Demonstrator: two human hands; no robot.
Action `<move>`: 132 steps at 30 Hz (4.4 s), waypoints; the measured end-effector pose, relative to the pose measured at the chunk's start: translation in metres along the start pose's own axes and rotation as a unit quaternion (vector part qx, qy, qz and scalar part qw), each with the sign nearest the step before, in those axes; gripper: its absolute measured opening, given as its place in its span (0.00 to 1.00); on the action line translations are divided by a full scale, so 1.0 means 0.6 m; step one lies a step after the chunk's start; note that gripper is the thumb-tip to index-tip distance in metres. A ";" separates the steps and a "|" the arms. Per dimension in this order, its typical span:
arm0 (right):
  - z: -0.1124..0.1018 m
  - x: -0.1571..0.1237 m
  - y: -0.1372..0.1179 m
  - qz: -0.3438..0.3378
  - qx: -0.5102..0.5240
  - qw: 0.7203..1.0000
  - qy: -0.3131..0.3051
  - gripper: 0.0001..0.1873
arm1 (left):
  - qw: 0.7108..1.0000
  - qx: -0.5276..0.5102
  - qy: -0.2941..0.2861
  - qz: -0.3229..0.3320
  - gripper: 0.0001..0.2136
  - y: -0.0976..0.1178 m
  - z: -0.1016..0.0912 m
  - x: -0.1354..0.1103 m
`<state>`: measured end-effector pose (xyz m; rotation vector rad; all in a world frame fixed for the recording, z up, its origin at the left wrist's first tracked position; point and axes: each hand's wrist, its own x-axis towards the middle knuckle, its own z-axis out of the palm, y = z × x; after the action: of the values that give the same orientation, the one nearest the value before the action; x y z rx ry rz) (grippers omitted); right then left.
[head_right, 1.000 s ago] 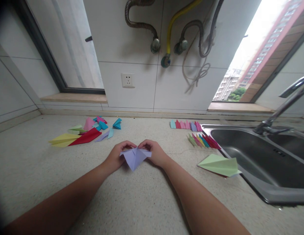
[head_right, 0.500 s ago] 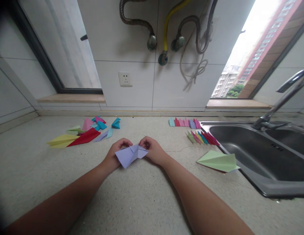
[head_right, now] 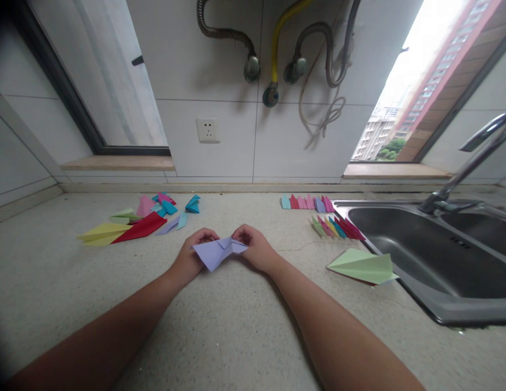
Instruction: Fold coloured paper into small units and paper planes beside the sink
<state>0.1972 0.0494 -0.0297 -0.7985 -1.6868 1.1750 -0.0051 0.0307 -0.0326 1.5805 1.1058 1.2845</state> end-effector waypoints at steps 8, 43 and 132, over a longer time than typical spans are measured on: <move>0.001 0.004 0.003 0.022 -0.020 1.000 0.001 0.08 | 0.997 -0.022 0.011 -0.068 0.16 0.001 0.006 -0.002; -0.001 0.001 0.002 -0.007 -0.117 0.992 0.034 0.07 | 0.993 0.013 -0.082 -0.081 0.11 -0.006 0.010 -0.001; -0.006 0.003 -0.016 0.064 -0.090 0.993 0.045 0.17 | 0.995 0.021 -0.091 -0.033 0.15 0.007 0.011 -0.007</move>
<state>0.1996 0.0492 -0.0197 -1.0703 -1.7045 1.0661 0.0017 0.0250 -0.0306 1.6429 1.0663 1.0584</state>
